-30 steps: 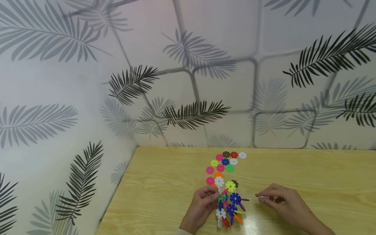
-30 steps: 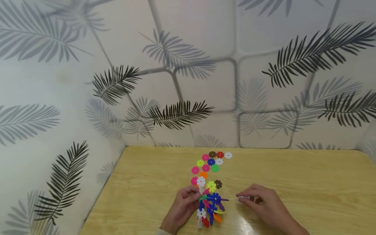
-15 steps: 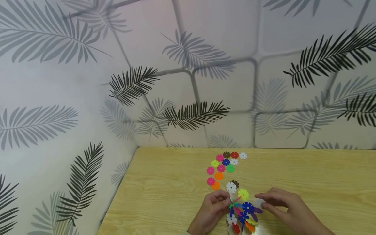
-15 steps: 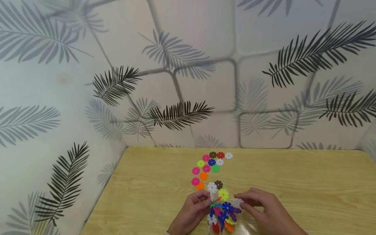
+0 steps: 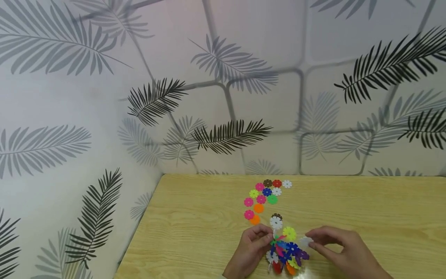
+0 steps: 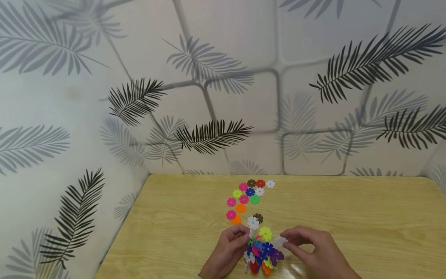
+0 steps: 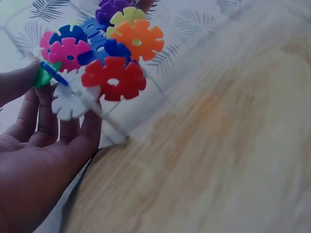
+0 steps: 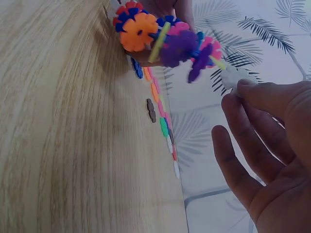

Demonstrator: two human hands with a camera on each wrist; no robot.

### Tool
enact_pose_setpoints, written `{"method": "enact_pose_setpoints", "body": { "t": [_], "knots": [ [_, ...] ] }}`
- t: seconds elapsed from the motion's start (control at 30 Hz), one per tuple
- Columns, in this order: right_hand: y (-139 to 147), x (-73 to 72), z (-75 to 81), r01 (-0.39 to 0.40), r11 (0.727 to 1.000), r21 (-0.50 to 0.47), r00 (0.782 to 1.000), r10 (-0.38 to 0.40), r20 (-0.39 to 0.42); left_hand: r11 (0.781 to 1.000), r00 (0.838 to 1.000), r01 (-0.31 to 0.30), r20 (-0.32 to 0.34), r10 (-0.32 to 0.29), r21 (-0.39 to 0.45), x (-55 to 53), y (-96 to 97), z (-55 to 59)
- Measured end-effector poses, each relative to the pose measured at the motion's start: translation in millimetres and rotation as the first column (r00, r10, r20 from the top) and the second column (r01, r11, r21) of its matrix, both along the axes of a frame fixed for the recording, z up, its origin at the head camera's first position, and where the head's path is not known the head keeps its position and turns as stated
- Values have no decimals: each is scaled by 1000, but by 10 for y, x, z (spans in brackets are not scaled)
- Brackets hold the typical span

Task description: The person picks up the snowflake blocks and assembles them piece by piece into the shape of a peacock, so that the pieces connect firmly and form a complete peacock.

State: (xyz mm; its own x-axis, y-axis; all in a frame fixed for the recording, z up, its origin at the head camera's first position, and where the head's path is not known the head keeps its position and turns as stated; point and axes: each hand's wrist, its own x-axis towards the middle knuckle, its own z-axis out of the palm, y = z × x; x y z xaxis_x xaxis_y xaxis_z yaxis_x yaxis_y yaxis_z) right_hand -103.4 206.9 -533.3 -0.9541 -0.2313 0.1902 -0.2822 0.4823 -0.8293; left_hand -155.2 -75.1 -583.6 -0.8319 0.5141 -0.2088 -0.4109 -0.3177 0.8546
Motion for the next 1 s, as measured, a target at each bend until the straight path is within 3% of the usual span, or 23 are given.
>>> {"method": "enact_pose_setpoints", "body": {
  "t": [0.1,0.4,0.63,1.0],
  "knots": [
    [-10,1,1,10,1000,-4,1000,-10,-29,1000,1000,-10,-9,10,-9,3,6,-3],
    [-10,-21,-126,-102,994,-30,991,98,-95,998,999,-51,-13,51,-37,0,23,-18],
    [-73,8,-186,-86,996,24,962,89,-256,992,994,-106,-39,104,-71,1,50,-24],
    [-88,-2,-218,-57,994,95,942,85,-325,986,989,-145,-22,143,-80,9,69,-15]
  ]
}}
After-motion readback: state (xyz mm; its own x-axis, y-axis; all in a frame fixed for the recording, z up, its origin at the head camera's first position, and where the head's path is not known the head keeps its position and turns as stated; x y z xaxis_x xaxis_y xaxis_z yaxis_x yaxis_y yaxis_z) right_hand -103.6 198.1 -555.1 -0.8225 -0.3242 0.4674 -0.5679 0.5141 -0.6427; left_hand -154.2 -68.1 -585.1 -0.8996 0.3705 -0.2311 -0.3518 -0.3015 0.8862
